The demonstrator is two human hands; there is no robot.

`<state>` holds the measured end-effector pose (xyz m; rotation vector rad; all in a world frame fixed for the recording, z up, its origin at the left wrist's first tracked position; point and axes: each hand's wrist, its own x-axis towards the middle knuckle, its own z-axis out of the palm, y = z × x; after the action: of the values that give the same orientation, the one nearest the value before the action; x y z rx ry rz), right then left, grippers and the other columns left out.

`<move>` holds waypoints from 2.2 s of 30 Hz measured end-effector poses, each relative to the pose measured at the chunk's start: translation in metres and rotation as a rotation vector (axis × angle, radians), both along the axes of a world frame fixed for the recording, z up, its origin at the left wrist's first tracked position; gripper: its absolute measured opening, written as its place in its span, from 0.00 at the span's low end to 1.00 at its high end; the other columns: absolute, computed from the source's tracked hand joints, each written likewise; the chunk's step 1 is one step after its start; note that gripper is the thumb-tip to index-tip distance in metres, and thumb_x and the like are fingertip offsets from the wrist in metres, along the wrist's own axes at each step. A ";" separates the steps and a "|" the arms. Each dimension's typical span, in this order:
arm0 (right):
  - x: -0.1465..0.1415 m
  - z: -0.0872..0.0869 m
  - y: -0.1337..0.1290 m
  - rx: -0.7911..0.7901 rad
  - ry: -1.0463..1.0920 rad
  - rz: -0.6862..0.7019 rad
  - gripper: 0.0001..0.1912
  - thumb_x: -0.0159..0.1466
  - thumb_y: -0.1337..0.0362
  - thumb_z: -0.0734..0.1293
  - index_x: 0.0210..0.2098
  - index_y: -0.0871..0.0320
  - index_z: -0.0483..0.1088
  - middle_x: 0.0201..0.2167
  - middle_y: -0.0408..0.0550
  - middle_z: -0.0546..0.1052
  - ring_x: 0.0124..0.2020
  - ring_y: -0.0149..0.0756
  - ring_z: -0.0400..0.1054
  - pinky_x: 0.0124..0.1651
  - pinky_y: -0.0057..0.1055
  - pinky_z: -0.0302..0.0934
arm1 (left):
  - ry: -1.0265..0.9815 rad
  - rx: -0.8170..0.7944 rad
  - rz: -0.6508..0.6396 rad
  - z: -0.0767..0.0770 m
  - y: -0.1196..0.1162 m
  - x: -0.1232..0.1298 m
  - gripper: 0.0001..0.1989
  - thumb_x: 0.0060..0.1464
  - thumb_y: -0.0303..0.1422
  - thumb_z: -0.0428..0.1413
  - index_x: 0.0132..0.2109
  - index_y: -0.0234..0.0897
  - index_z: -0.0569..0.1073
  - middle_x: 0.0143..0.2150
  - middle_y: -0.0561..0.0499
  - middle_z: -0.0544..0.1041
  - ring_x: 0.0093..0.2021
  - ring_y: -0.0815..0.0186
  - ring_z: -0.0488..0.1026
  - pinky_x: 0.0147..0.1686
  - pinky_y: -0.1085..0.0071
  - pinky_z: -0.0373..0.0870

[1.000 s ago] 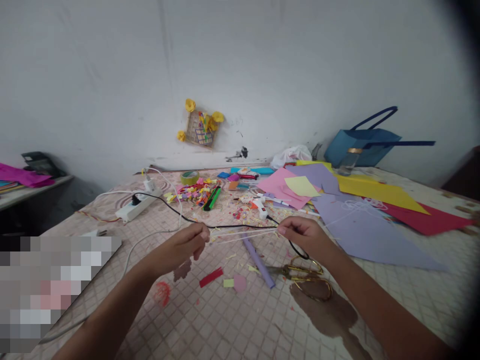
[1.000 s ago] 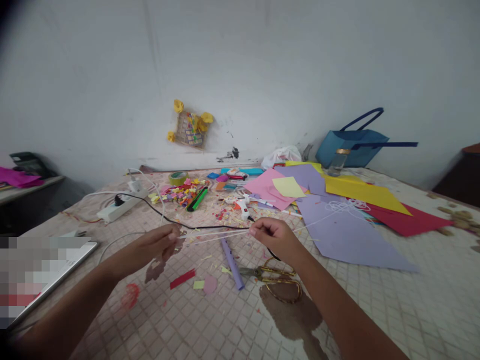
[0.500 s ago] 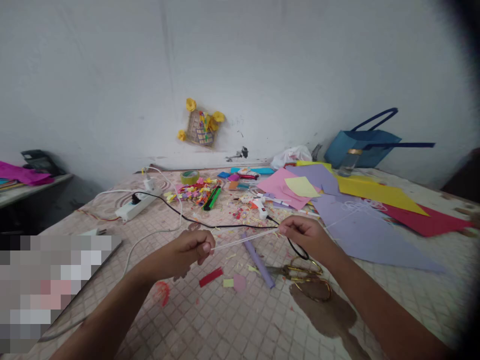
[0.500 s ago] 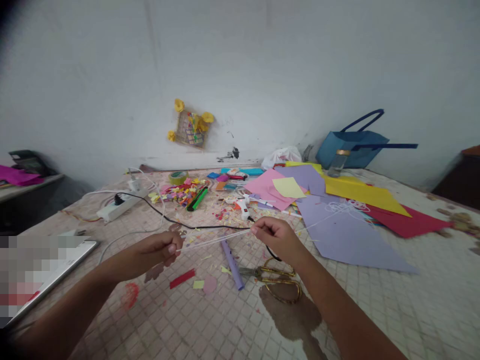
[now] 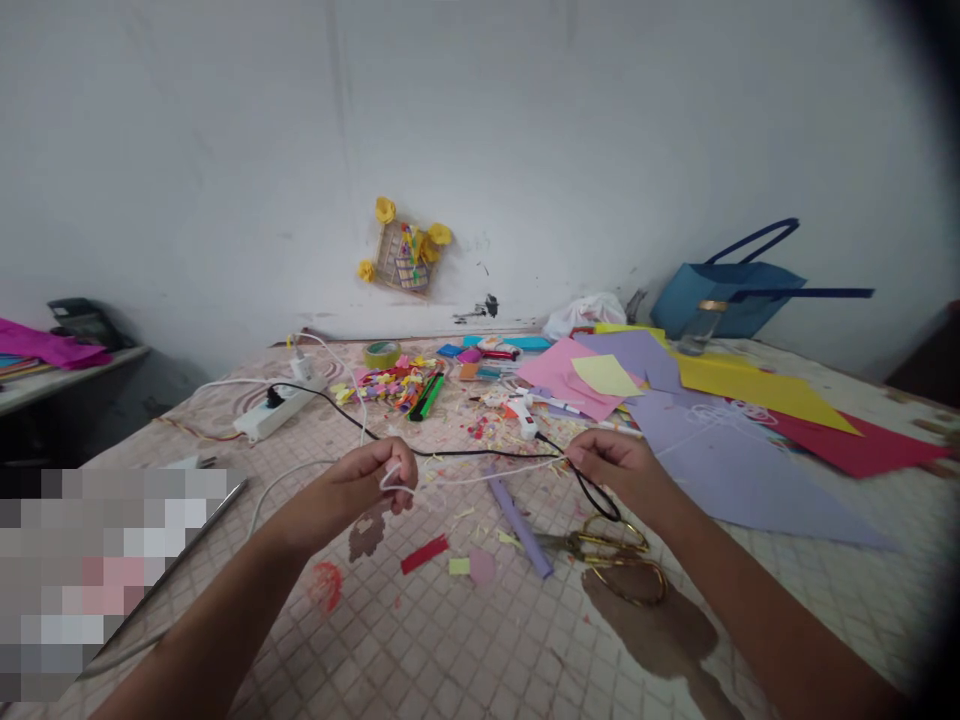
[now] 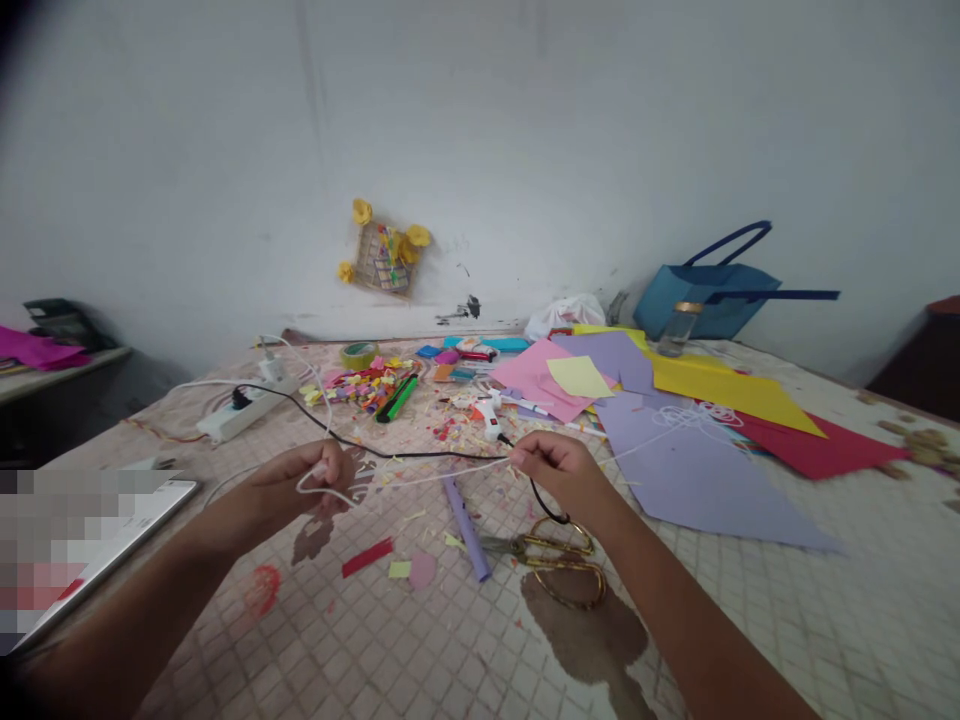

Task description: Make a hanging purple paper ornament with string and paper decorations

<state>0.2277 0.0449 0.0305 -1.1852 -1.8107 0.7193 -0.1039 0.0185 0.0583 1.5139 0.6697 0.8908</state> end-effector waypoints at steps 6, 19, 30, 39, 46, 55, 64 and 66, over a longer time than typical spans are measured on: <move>0.000 -0.002 0.001 0.037 -0.118 0.022 0.12 0.61 0.58 0.62 0.27 0.59 0.68 0.22 0.42 0.67 0.23 0.30 0.59 0.25 0.27 0.55 | 0.174 0.017 0.094 0.002 -0.002 0.005 0.15 0.58 0.43 0.51 0.32 0.35 0.67 0.24 0.54 0.66 0.26 0.71 0.62 0.28 0.75 0.59; -0.101 0.012 -0.050 0.111 -0.152 0.301 0.16 0.58 0.56 0.68 0.42 0.58 0.68 0.39 0.49 0.73 0.41 0.38 0.67 0.43 0.33 0.60 | 0.247 0.097 0.162 0.018 -0.029 0.036 0.15 0.57 0.44 0.50 0.33 0.36 0.67 0.20 0.58 0.62 0.20 0.74 0.55 0.18 0.78 0.52; -0.088 0.008 -0.039 0.144 -0.045 0.339 0.09 0.66 0.63 0.59 0.31 0.58 0.66 0.38 0.48 0.73 0.42 0.34 0.65 0.47 0.32 0.58 | 0.168 0.044 0.182 0.016 -0.030 0.034 0.15 0.56 0.45 0.51 0.32 0.36 0.66 0.19 0.59 0.61 0.19 0.75 0.54 0.17 0.79 0.48; -0.079 0.003 -0.043 -0.021 -0.093 0.338 0.13 0.68 0.62 0.53 0.30 0.57 0.61 0.25 0.42 0.69 0.25 0.28 0.62 0.29 0.25 0.55 | 0.052 -0.031 0.216 0.012 -0.026 0.034 0.15 0.55 0.43 0.52 0.29 0.36 0.64 0.18 0.58 0.59 0.20 0.73 0.54 0.19 0.78 0.49; -0.062 0.019 -0.039 0.040 -0.152 0.264 0.12 0.66 0.62 0.57 0.27 0.57 0.62 0.23 0.40 0.64 0.26 0.29 0.58 0.30 0.25 0.53 | -0.083 -0.081 0.260 0.012 -0.015 0.021 0.14 0.56 0.39 0.54 0.28 0.35 0.63 0.19 0.59 0.59 0.21 0.75 0.54 0.23 0.78 0.54; -0.039 0.024 -0.032 0.050 -0.158 0.201 0.13 0.65 0.59 0.59 0.29 0.58 0.69 0.25 0.43 0.70 0.27 0.30 0.63 0.30 0.26 0.56 | -0.213 -0.306 0.291 0.020 -0.010 0.017 0.17 0.46 0.37 0.58 0.23 0.36 0.58 0.17 0.60 0.56 0.17 0.77 0.53 0.20 0.79 0.56; -0.032 0.022 -0.030 -0.110 0.056 0.108 0.11 0.59 0.60 0.65 0.35 0.59 0.76 0.21 0.46 0.75 0.22 0.30 0.67 0.23 0.26 0.57 | 0.050 -0.175 0.533 0.013 -0.004 0.017 0.14 0.44 0.38 0.61 0.26 0.34 0.65 0.20 0.55 0.70 0.21 0.73 0.66 0.23 0.76 0.62; -0.031 0.023 -0.030 -0.146 0.108 0.092 0.11 0.57 0.60 0.66 0.34 0.60 0.76 0.21 0.46 0.75 0.20 0.29 0.66 0.20 0.25 0.57 | 0.114 -0.116 0.580 0.012 -0.002 0.014 0.15 0.43 0.40 0.61 0.26 0.34 0.66 0.20 0.56 0.70 0.19 0.73 0.65 0.21 0.77 0.60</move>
<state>0.1969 0.0152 0.0535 -1.1395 -1.7553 0.9647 -0.0895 0.0162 0.0706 1.2881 1.2600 1.1759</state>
